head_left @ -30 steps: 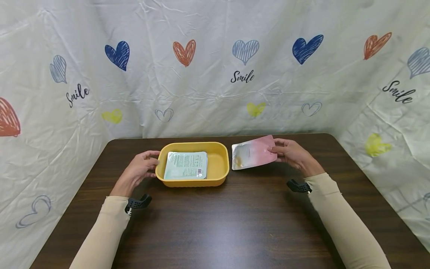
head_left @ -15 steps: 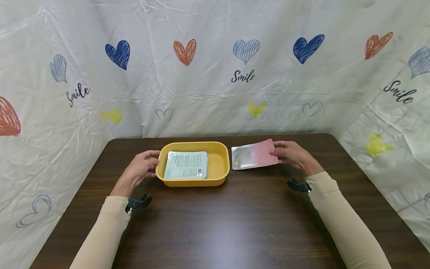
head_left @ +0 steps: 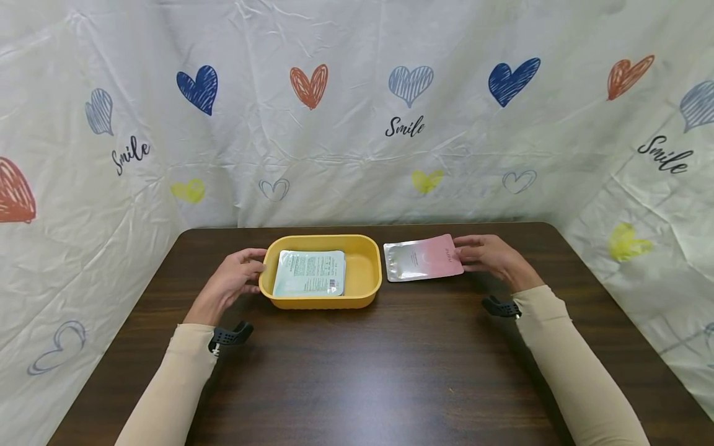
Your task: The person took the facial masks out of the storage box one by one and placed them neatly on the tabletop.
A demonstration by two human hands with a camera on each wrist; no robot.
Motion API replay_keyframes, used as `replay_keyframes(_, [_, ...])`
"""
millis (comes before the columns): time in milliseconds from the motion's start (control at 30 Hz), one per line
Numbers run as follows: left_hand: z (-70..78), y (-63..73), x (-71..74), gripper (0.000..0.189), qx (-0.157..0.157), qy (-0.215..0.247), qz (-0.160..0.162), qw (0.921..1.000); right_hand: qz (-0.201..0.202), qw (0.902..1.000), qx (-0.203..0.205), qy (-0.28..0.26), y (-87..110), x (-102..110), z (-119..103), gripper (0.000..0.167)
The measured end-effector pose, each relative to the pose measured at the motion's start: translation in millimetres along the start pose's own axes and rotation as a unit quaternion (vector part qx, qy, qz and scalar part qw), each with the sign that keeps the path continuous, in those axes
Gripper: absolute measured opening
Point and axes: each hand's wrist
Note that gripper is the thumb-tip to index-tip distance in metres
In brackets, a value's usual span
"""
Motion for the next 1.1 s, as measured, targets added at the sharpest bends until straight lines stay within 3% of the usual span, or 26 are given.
replay_keyframes(700, [-0.1, 0.7, 0.0, 0.052, -0.009, -0.015, 0.003, 0.9998, -0.003, 0.9996, 0.018, 0.024, 13.1, 7, -7, 0.052])
replay_keyframes(1100, [-1.9, 0.6, 0.2, 0.053, -0.017, -0.02, 0.002, 0.9996, -0.023, 0.9986, 0.046, 0.01, 19.1, -11, -25, 0.049])
Point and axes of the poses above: each hand's wrist, its own y-axis away from the middle knuckle, its own x-axis out of the back of the hand, z = x × y, and after that the axes turned 12 degrees about -y, right-handed
